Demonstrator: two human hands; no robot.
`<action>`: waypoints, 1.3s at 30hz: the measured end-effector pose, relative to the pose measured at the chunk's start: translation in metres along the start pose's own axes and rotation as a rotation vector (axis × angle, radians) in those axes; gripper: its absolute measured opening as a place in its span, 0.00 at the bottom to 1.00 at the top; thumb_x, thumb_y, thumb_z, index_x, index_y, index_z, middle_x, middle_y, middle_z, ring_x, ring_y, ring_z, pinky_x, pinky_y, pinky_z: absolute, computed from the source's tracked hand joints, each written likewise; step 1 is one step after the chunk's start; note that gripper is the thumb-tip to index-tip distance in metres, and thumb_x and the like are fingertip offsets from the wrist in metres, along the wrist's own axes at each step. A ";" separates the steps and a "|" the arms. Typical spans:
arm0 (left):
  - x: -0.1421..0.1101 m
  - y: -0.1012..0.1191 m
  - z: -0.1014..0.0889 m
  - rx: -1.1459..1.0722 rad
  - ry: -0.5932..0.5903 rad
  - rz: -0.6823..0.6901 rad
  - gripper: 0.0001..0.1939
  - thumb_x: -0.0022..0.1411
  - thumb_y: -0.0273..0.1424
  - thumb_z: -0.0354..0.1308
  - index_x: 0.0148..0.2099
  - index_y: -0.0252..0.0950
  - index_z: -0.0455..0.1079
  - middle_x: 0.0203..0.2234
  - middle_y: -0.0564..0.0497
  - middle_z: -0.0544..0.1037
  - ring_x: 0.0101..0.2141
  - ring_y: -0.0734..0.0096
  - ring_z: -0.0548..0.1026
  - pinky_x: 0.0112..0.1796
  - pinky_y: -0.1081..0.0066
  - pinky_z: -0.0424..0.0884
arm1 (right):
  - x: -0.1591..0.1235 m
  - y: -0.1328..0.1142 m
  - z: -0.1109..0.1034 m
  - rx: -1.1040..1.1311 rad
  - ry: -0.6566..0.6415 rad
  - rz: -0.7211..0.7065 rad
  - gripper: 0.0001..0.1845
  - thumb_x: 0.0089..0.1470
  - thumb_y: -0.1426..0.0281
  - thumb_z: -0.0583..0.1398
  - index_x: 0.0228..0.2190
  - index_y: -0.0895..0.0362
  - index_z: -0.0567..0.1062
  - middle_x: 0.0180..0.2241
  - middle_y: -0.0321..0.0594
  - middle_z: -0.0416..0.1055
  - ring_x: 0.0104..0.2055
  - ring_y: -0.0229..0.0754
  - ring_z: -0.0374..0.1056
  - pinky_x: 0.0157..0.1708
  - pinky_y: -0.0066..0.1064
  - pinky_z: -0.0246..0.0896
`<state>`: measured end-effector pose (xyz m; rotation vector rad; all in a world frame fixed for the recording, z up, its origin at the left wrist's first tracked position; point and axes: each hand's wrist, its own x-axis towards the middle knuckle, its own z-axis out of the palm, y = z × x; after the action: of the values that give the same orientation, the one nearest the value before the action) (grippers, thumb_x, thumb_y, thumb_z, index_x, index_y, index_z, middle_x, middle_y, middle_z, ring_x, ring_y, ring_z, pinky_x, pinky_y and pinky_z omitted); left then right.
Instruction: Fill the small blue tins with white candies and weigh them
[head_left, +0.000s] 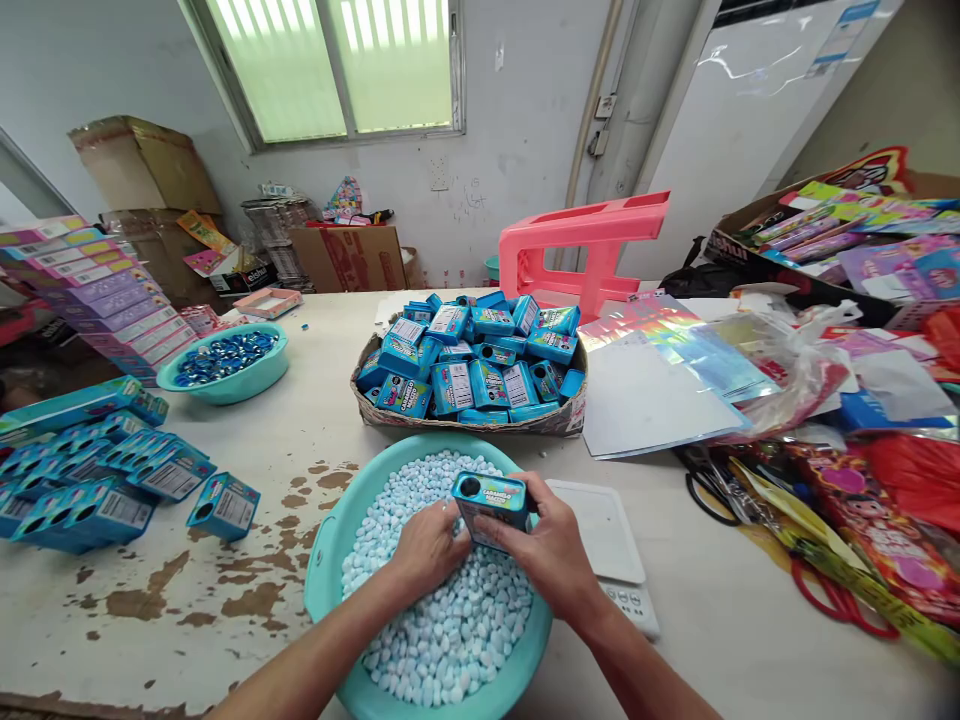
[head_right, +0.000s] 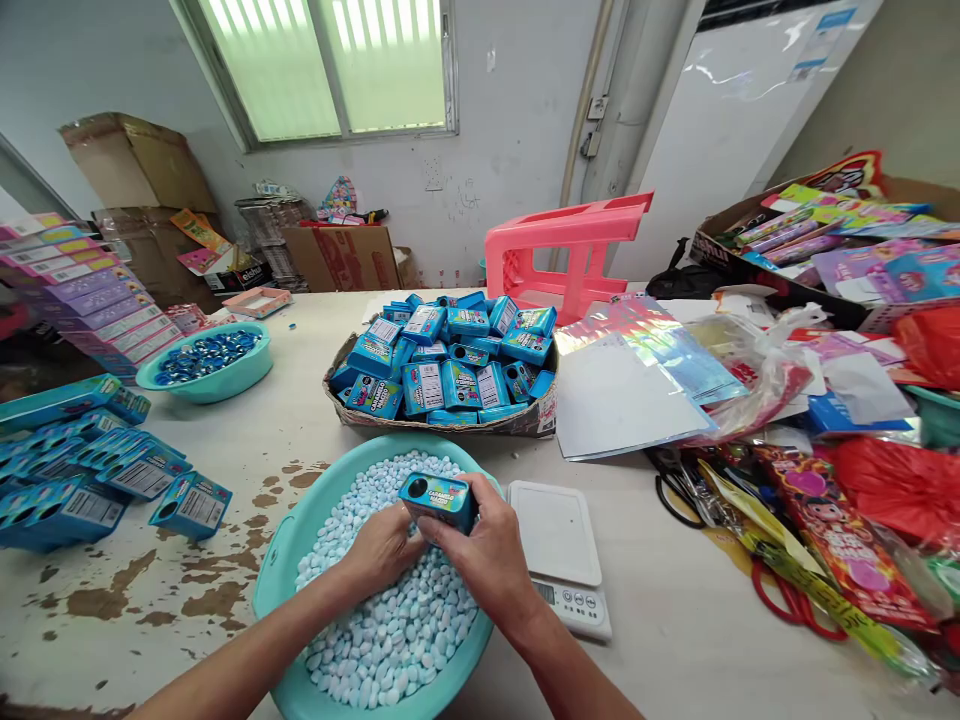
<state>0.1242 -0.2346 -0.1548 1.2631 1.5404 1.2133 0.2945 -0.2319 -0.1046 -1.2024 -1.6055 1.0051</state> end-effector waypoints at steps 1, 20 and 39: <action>-0.003 0.000 -0.003 0.009 -0.015 -0.008 0.08 0.39 0.31 0.66 0.21 0.41 0.68 0.20 0.51 0.72 0.28 0.61 0.71 0.31 0.69 0.64 | 0.001 0.001 -0.001 -0.004 -0.010 0.006 0.17 0.45 0.61 0.67 0.36 0.54 0.70 0.33 0.35 0.73 0.35 0.43 0.68 0.35 0.32 0.63; 0.009 0.088 -0.011 -0.719 0.230 -0.145 0.16 0.47 0.39 0.65 0.27 0.34 0.64 0.23 0.53 0.73 0.24 0.71 0.74 0.26 0.73 0.69 | -0.005 -0.009 0.022 -0.152 -0.123 -0.090 0.15 0.42 0.68 0.67 0.34 0.53 0.71 0.32 0.36 0.72 0.35 0.46 0.67 0.35 0.34 0.60; 0.011 0.085 -0.006 -0.622 0.212 -0.017 0.15 0.54 0.38 0.61 0.25 0.34 0.62 0.19 0.56 0.67 0.19 0.77 0.66 0.23 0.76 0.64 | 0.004 -0.002 0.023 -0.019 -0.143 -0.111 0.16 0.42 0.70 0.69 0.35 0.54 0.72 0.34 0.35 0.72 0.36 0.43 0.67 0.37 0.32 0.59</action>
<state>0.1356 -0.2206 -0.0707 0.7272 1.1635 1.6858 0.2719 -0.2310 -0.1089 -1.0617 -1.7766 1.0257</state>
